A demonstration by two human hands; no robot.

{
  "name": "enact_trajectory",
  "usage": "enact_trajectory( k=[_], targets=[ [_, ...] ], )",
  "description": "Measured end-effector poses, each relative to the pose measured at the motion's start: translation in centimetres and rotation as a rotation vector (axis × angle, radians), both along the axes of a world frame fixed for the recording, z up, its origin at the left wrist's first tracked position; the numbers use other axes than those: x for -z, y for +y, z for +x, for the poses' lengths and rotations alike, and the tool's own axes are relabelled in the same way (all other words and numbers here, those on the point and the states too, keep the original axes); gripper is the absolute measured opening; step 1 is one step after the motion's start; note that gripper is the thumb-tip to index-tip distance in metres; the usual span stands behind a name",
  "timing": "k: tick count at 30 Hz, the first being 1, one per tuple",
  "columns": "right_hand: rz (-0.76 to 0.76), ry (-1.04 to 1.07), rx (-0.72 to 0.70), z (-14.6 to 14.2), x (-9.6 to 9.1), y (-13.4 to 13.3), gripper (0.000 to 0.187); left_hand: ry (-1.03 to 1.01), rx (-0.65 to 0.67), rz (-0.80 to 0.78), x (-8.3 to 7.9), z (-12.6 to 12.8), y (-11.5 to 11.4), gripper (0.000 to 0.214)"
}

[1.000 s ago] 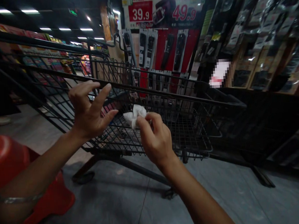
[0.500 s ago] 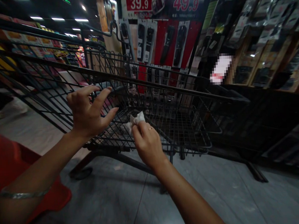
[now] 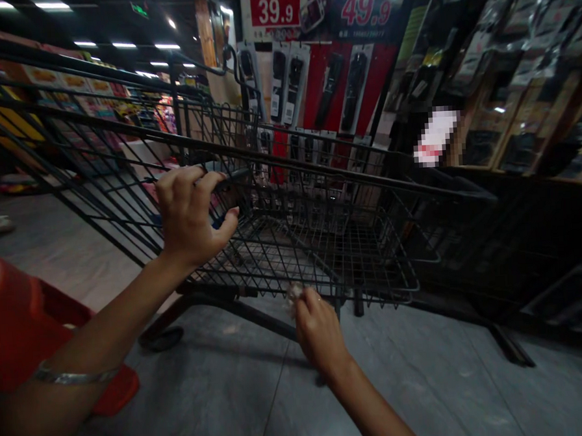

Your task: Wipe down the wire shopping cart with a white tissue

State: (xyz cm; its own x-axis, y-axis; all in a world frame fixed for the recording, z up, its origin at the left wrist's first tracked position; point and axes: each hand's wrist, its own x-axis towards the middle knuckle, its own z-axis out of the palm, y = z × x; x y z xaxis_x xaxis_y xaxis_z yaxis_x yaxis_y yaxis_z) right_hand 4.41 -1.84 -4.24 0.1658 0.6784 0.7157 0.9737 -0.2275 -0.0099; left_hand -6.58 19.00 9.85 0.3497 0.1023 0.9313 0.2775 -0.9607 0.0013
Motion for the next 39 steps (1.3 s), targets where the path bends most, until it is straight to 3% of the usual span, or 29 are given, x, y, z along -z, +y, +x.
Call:
enact_trajectory(
  k=[3,7,10,12,16,20,26,34,39],
  targets=[
    [0.180,0.083,-0.068,-0.7,-2.7,-0.3,0.019,-0.014,0.013,0.013,0.1,0.2,0.0,0.058],
    [0.417,0.067,-0.191,-2.0,-8.9,1.0,0.031,-0.032,-0.008,0.041,0.1,0.2,0.0,0.057],
    [0.472,0.029,-0.251,-2.7,-12.3,3.0,0.031,-0.037,-0.012,0.052,0.2,0.2,0.1,0.052],
    [0.444,0.027,-0.252,-2.7,-13.3,4.7,0.029,-0.039,-0.010,0.065,0.3,0.2,0.2,0.051],
    [0.326,0.041,-0.122,-2.1,-12.8,7.4,0.025,-0.033,-0.008,0.074,0.4,0.1,0.4,0.051],
    [0.290,-0.018,-0.005,-1.4,-11.1,7.9,0.022,-0.040,-0.036,0.087,0.4,0.1,0.3,0.053],
    [0.288,-0.127,0.012,-1.1,-8.7,7.2,0.022,-0.053,-0.046,0.083,0.5,0.3,0.0,0.059],
    [0.202,-0.180,0.059,-2.0,-8.7,6.7,0.023,-0.069,-0.059,0.090,0.6,0.3,-0.2,0.059],
    [0.058,-0.233,0.055,-2.1,-5.5,6.5,0.022,-0.067,-0.051,0.080,0.5,0.3,-0.2,0.060]
  ],
)
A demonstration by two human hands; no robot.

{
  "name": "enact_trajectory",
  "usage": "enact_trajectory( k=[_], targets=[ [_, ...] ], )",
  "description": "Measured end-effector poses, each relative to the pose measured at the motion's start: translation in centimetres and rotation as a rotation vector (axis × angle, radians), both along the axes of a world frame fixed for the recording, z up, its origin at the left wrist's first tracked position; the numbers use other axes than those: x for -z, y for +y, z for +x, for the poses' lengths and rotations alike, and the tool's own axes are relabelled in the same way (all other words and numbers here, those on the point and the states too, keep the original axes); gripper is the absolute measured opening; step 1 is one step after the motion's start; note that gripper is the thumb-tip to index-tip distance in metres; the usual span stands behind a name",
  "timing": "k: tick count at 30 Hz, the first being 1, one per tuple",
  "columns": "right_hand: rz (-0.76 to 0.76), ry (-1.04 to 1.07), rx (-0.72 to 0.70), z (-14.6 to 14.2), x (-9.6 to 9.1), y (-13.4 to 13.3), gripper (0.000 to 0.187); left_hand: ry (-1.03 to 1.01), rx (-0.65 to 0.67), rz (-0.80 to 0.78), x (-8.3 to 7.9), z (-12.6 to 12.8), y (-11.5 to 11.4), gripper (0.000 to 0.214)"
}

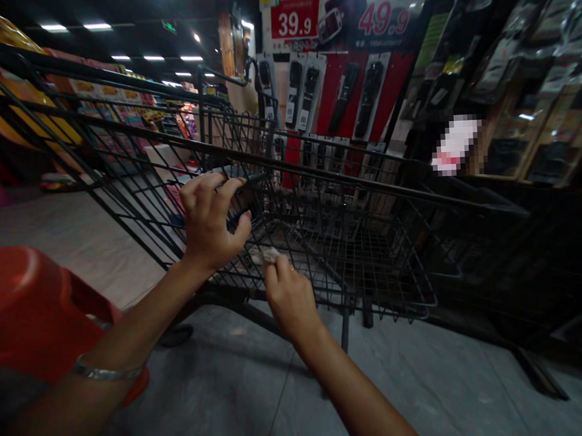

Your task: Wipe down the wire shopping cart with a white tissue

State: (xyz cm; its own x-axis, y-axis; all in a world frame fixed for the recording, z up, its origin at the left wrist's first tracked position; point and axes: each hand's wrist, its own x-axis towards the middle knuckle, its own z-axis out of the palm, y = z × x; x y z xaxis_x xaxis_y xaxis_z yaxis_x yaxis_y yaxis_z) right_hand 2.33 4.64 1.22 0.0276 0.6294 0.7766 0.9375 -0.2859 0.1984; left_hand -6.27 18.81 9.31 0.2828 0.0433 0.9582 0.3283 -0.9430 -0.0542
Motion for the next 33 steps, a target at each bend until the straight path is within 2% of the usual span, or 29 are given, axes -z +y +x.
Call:
enact_trajectory(
  k=[5,12,15,21,27,33],
  targets=[
    [-0.065,0.005,-0.014,0.5,3.6,-0.8,0.021,0.021,-0.015,0.022,-0.1,-0.2,0.1,0.056],
    [-0.148,0.002,0.022,1.8,6.4,-2.9,0.019,0.024,0.007,-0.015,-0.2,-0.3,0.2,0.056],
    [-0.118,-0.006,0.022,2.6,7.1,-3.9,0.022,0.028,0.007,-0.034,-0.1,-0.3,0.2,0.057],
    [0.062,0.063,-0.003,4.1,5.5,-6.2,0.022,0.030,-0.016,-0.064,-0.2,-0.2,0.3,0.056],
    [0.272,0.252,0.004,6.2,3.5,-10.4,0.009,0.003,0.013,-0.088,-0.1,0.0,0.2,0.058],
    [0.508,0.367,0.174,8.8,2.1,-14.1,0.016,-0.031,0.054,-0.116,-0.1,0.4,0.0,0.059]
  ],
)
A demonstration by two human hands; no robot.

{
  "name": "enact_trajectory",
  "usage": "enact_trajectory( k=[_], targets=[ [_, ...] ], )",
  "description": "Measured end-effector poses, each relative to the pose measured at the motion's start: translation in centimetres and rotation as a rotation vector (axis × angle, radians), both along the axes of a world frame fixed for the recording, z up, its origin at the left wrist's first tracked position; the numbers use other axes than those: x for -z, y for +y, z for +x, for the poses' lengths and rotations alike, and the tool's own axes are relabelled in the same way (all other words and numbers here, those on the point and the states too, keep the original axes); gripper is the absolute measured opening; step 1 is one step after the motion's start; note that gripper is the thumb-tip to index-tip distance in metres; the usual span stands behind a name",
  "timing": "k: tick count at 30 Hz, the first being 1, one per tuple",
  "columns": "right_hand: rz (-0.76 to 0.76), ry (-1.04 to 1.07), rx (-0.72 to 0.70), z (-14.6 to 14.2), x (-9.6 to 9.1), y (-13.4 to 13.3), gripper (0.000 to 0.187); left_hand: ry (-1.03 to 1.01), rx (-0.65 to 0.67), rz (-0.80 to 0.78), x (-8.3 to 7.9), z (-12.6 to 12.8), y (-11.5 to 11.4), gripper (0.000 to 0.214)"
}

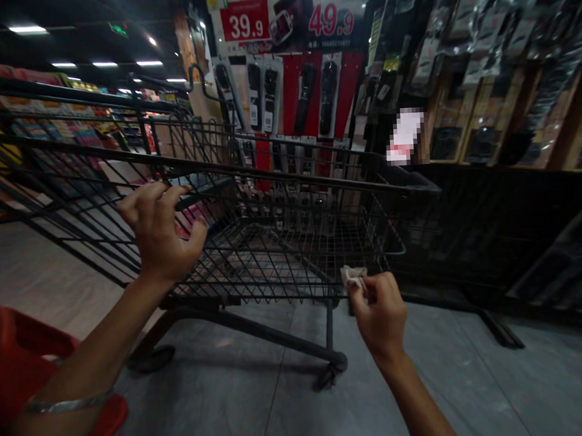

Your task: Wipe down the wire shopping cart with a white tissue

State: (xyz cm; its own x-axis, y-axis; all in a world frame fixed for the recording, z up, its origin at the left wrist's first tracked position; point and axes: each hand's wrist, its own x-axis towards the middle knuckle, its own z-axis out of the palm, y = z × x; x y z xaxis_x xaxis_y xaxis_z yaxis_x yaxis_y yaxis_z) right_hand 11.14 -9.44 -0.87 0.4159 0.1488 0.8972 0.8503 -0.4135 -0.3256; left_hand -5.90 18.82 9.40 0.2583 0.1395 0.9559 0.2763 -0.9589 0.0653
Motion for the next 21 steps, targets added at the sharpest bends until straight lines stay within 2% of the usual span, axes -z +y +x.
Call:
enact_trajectory(
  k=[6,10,15,19,21],
  targets=[
    [0.052,0.044,0.092,0.9,0.0,-0.8,0.016,-0.022,-0.015,-0.013,0.2,0.4,0.1,0.059],
    [0.244,0.178,0.199,1.8,0.6,-1.3,0.012,-0.078,-0.020,-0.019,0.6,1.2,0.3,0.058],
    [0.282,0.165,0.146,2.5,0.3,-1.8,0.008,-0.180,-0.035,-0.036,0.8,2.2,0.1,0.054],
    [0.376,0.234,0.163,2.7,-0.2,-2.0,0.011,-0.185,-0.002,-0.111,0.6,2.2,-0.4,0.054],
    [0.375,0.270,0.173,2.7,-0.3,-2.0,0.012,-0.178,0.003,-0.121,0.5,2.1,-0.6,0.054]
  ],
)
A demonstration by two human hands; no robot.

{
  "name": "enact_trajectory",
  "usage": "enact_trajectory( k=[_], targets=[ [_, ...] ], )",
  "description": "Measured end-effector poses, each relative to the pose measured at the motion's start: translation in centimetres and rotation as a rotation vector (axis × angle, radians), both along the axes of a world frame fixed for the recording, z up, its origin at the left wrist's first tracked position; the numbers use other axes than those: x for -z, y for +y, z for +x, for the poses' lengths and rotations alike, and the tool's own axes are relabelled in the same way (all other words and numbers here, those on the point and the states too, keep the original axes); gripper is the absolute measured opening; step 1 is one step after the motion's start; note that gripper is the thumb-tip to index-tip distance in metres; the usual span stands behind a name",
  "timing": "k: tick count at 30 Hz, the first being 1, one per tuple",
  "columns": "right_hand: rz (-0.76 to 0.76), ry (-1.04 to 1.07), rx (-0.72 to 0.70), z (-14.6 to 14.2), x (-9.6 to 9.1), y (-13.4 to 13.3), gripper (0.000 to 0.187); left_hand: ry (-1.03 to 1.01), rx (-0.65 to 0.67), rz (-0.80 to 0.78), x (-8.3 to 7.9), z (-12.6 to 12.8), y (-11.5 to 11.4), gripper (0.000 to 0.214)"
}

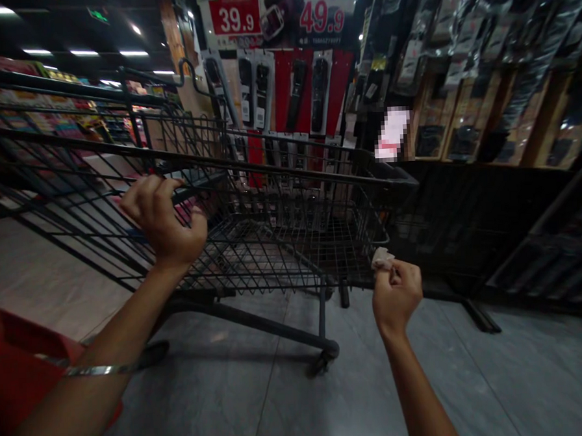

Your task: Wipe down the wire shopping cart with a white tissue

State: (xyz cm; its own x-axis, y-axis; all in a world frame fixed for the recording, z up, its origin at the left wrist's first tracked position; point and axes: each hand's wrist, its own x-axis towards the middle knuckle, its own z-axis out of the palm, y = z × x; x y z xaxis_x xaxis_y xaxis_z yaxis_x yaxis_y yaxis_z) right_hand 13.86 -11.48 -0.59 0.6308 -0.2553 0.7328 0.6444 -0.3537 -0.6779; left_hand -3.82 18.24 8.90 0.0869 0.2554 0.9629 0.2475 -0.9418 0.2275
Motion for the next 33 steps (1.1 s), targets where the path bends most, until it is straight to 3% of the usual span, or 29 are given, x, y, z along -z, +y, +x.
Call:
enact_trajectory(
  k=[6,13,17,23,27,33],
  targets=[
    [-0.107,-0.015,-0.038,-1.3,0.4,0.7,0.010,-0.060,-0.099,0.141,0.0,0.4,-0.4,0.049],
    [-0.179,-0.050,-0.057,-2.3,0.8,1.0,0.017,0.003,-0.077,0.078,-0.2,0.3,-0.9,0.040],
    [-0.273,-0.123,-0.194,-3.7,1.0,2.4,0.006,-0.027,-0.092,0.090,-0.2,0.4,-1.1,0.042],
    [-0.411,-0.239,-0.351,-5.5,1.5,5.5,0.014,0.019,-0.102,0.079,-0.3,0.0,-1.0,0.041],
    [-0.434,-0.244,-0.355,-5.3,1.6,5.3,0.014,0.079,-0.100,0.139,-0.2,-0.7,0.0,0.045],
    [-0.385,-0.169,-0.241,-4.2,0.8,3.1,0.008,0.105,-0.124,0.268,-0.1,-1.3,0.9,0.053]
  ],
)
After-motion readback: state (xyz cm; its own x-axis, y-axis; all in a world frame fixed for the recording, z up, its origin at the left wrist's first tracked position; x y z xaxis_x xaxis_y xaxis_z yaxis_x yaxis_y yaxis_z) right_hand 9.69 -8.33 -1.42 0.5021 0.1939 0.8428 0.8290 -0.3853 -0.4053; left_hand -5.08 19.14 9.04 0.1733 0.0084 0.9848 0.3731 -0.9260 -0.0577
